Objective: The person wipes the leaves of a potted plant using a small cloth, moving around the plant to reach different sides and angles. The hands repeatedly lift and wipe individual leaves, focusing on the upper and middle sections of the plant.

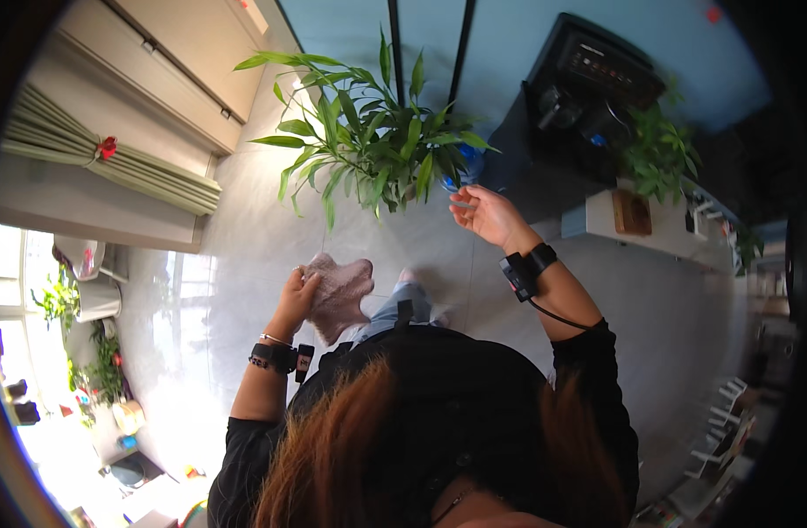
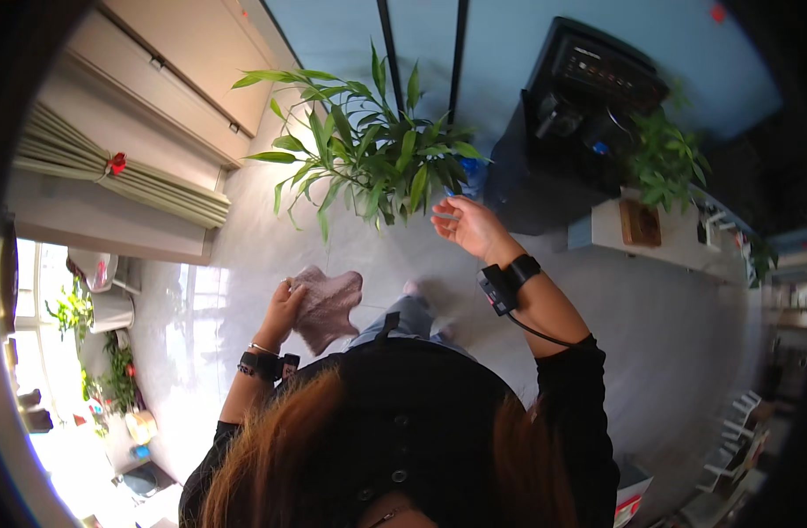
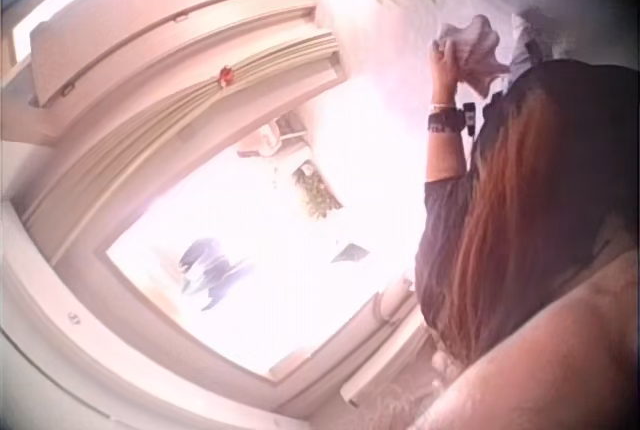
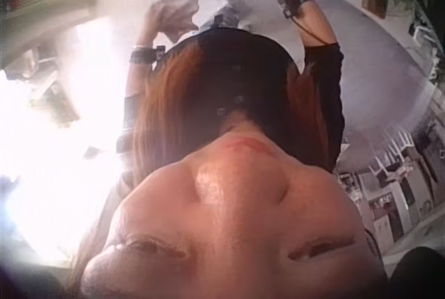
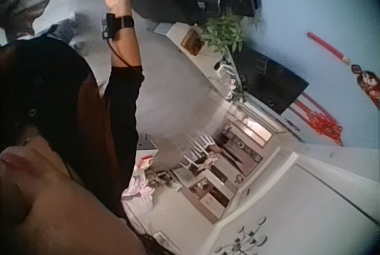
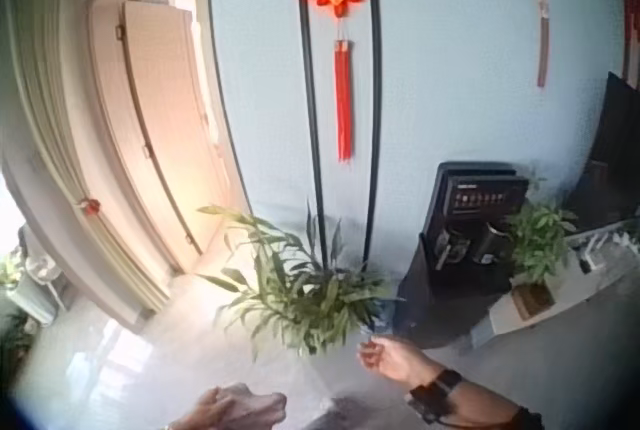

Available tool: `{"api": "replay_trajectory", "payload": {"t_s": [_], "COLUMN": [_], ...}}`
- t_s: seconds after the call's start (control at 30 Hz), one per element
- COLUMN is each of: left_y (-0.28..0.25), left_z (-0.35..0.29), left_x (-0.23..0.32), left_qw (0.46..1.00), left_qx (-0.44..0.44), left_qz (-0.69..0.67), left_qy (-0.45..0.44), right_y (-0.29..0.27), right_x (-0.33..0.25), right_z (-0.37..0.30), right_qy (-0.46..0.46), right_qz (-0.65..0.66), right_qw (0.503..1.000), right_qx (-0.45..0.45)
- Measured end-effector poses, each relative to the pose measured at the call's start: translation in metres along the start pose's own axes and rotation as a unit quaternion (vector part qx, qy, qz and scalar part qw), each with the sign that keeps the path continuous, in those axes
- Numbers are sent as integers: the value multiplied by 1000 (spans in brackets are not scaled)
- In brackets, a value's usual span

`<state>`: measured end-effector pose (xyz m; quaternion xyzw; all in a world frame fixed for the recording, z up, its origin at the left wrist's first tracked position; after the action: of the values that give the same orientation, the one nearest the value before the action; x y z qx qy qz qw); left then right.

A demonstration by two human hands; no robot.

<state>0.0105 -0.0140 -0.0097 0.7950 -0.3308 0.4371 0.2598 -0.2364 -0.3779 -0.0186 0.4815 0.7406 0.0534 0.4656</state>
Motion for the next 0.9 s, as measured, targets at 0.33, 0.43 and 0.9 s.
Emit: {"api": "replay_trajectory", "payload": {"t_s": [0.33,0.43,0.9], "left_y": [75,111,175], "left_z": [148,204,312], "left_x": [44,71,126], "left_qw": [974,964,981], "left_qx": [-3,21,173], "left_qz": [-225,-261,-50], "left_qy": [-34,-40,-75], "right_y": [23,13,35], "right_x": [-134,-162,-49], "right_z": [151,190,390], "right_qy": [44,37,228], "right_qz": [-163,-167,-90], "right_qw": [985,983,969], "right_qx": [-40,-59,-12]}}
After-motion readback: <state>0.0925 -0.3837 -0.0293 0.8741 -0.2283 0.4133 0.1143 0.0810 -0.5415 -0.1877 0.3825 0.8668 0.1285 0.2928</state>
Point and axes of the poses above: each hand's wrist, its own z-axis towards the middle knuckle, its own y-axis out of the palm, x = y × z, the point moved 2 cm from there along z, towards the middle knuckle, and after that the axes turned 14 degrees about -z, right-handed, at the moved point
